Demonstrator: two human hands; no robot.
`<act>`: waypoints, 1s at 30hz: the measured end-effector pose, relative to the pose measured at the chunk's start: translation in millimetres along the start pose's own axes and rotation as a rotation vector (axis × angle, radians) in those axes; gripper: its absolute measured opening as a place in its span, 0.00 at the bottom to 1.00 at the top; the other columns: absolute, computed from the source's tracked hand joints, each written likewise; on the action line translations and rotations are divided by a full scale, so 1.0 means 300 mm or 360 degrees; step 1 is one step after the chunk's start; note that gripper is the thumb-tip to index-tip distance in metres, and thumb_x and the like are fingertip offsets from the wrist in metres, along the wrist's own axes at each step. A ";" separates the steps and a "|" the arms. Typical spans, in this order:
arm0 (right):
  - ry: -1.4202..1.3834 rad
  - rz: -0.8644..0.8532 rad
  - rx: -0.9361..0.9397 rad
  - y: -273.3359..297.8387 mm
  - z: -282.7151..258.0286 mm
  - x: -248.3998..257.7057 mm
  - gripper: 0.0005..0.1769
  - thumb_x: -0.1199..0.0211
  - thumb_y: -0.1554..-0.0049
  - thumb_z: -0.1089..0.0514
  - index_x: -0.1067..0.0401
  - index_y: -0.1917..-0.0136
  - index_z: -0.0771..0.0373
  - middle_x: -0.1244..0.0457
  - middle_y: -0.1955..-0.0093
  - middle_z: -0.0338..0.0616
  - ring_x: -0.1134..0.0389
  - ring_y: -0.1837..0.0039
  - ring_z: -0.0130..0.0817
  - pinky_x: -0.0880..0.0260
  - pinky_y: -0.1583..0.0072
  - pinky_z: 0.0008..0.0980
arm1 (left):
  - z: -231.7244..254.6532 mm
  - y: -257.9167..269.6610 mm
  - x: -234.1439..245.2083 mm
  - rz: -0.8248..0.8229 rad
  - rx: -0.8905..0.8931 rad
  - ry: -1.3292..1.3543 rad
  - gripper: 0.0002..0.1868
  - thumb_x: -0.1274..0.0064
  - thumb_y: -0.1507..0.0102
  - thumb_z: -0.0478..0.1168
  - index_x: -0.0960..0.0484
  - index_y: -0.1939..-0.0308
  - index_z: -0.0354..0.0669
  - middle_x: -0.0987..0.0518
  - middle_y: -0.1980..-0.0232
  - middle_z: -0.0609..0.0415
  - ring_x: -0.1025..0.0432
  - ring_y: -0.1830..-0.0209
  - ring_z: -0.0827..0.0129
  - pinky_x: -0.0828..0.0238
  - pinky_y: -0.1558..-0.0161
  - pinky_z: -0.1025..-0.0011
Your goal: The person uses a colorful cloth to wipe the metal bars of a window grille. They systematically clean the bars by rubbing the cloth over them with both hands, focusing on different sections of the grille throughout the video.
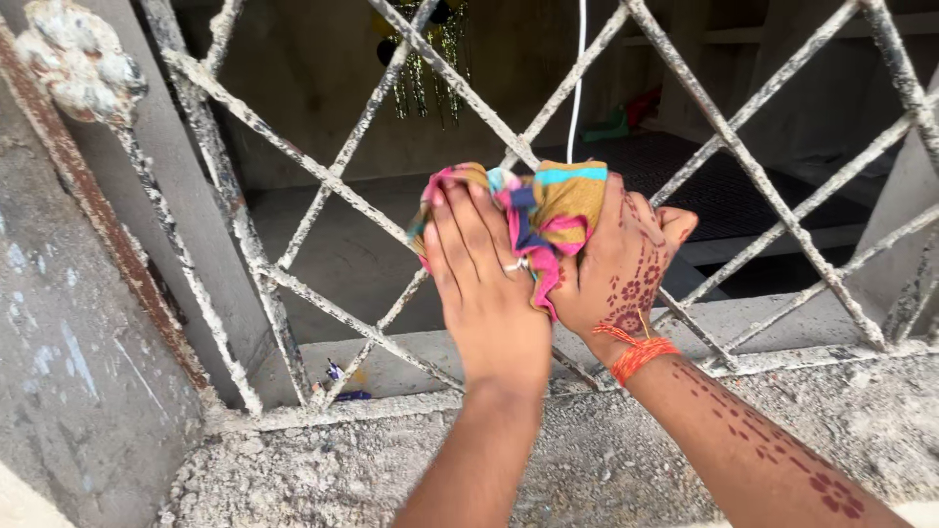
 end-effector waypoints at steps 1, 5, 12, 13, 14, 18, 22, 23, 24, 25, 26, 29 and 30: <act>-0.0029 -0.0025 -0.0022 0.002 0.005 -0.004 0.31 0.40 0.50 0.51 0.37 0.38 0.70 0.38 0.57 0.53 0.40 0.50 0.51 0.53 0.43 0.50 | 0.011 0.023 -0.012 -0.0021 0.0049 0.0040 0.38 0.59 0.34 0.37 0.52 0.23 0.22 0.52 0.19 0.31 0.62 0.16 0.44 0.70 0.19 0.52; -0.0062 -0.0108 -0.0040 0.005 0.016 -0.001 0.30 0.41 0.51 0.50 0.36 0.39 0.68 0.38 0.57 0.53 0.40 0.48 0.52 0.52 0.42 0.49 | 0.028 0.088 -0.023 -0.0136 0.0143 0.0163 0.40 0.60 0.38 0.36 0.53 0.24 0.20 0.55 0.19 0.31 0.66 0.16 0.43 0.74 0.20 0.52; -0.0354 -0.0085 -0.0002 0.008 0.012 0.017 0.33 0.45 0.50 0.53 0.38 0.34 0.72 0.37 0.49 0.59 0.39 0.44 0.56 0.44 0.42 0.50 | 0.074 0.126 -0.002 -0.0242 -0.0100 -0.0025 0.37 0.50 0.46 0.38 0.35 0.37 0.15 0.43 0.27 0.22 0.54 0.22 0.36 0.69 0.23 0.48; -0.0366 -0.0084 0.0006 0.009 0.012 0.019 0.33 0.45 0.49 0.54 0.39 0.34 0.73 0.37 0.48 0.60 0.39 0.43 0.58 0.42 0.40 0.51 | 0.082 0.126 0.014 -0.0143 -0.0193 -0.0022 0.31 0.48 0.45 0.38 0.28 0.40 0.21 0.35 0.32 0.24 0.46 0.25 0.36 0.64 0.22 0.48; -0.0379 -0.0083 0.0013 0.009 0.012 0.022 0.32 0.46 0.48 0.55 0.40 0.33 0.74 0.37 0.47 0.61 0.39 0.42 0.59 0.40 0.38 0.52 | 0.090 0.127 0.031 -0.0044 -0.0285 -0.0020 0.27 0.47 0.45 0.39 0.21 0.44 0.27 0.27 0.37 0.26 0.38 0.29 0.36 0.60 0.22 0.49; -0.0485 -0.0129 -0.0133 0.012 0.015 0.014 0.26 0.47 0.48 0.58 0.38 0.37 0.71 0.36 0.50 0.58 0.38 0.43 0.60 0.38 0.40 0.53 | 0.044 0.100 -0.047 -0.0604 -0.0234 0.0192 0.12 0.43 0.51 0.41 0.18 0.67 0.38 0.19 0.64 0.42 0.27 0.52 0.49 0.49 0.33 0.51; -0.0461 -0.0132 -0.0148 0.010 0.002 0.021 0.25 0.46 0.47 0.59 0.38 0.37 0.70 0.36 0.49 0.58 0.38 0.42 0.60 0.37 0.41 0.53 | 0.027 0.096 -0.038 -0.0630 -0.0213 0.0256 0.08 0.43 0.50 0.42 0.18 0.72 0.42 0.19 0.67 0.47 0.27 0.53 0.54 0.48 0.33 0.53; -0.0449 -0.0140 -0.0160 0.008 0.003 0.025 0.25 0.46 0.47 0.59 0.38 0.38 0.70 0.36 0.49 0.58 0.38 0.42 0.60 0.37 0.42 0.53 | 0.026 0.098 -0.043 -0.0666 -0.0205 0.0259 0.08 0.43 0.49 0.42 0.18 0.72 0.42 0.19 0.67 0.47 0.27 0.52 0.55 0.49 0.31 0.53; -0.0472 -0.0139 -0.0158 0.006 0.000 0.033 0.25 0.46 0.47 0.60 0.39 0.37 0.70 0.36 0.47 0.58 0.38 0.41 0.60 0.38 0.41 0.52 | 0.029 0.099 -0.029 -0.0591 -0.0223 0.0342 0.08 0.43 0.48 0.43 0.17 0.70 0.43 0.18 0.66 0.47 0.27 0.51 0.54 0.49 0.31 0.52; -0.0496 -0.0141 -0.0150 0.005 -0.006 0.041 0.26 0.47 0.47 0.62 0.39 0.35 0.69 0.37 0.45 0.57 0.38 0.40 0.60 0.38 0.39 0.52 | 0.031 0.106 -0.013 -0.0513 -0.0235 0.0424 0.09 0.43 0.47 0.44 0.17 0.68 0.44 0.18 0.65 0.48 0.28 0.50 0.54 0.50 0.30 0.51; -0.0519 -0.0143 -0.0143 0.003 -0.013 0.050 0.27 0.47 0.47 0.63 0.40 0.34 0.69 0.37 0.43 0.57 0.39 0.38 0.59 0.39 0.38 0.52 | 0.033 0.112 0.000 -0.0434 -0.0247 0.0506 0.10 0.42 0.46 0.45 0.17 0.66 0.44 0.18 0.64 0.49 0.28 0.49 0.54 0.51 0.30 0.50; -0.0516 -0.0181 -0.0276 0.012 -0.022 0.081 0.21 0.40 0.46 0.63 0.35 0.38 0.64 0.35 0.45 0.51 0.36 0.38 0.52 0.46 0.40 0.50 | 0.038 0.127 0.031 -0.0184 -0.0335 0.0555 0.18 0.41 0.49 0.46 0.17 0.58 0.43 0.18 0.56 0.46 0.33 0.42 0.51 0.54 0.29 0.51; -0.0460 -0.0164 -0.0310 0.019 -0.026 0.097 0.20 0.39 0.47 0.63 0.34 0.40 0.62 0.35 0.46 0.49 0.36 0.39 0.49 0.48 0.39 0.48 | 0.028 0.129 0.016 -0.0258 -0.0285 0.0550 0.17 0.40 0.49 0.45 0.17 0.58 0.44 0.18 0.56 0.47 0.32 0.41 0.52 0.55 0.28 0.52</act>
Point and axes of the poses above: each hand's wrist, its own y-axis away from the middle knuckle, its own x-axis out of the back of the hand, z = x × y, the point moved 7 cm from there along -y, towards the middle knuckle
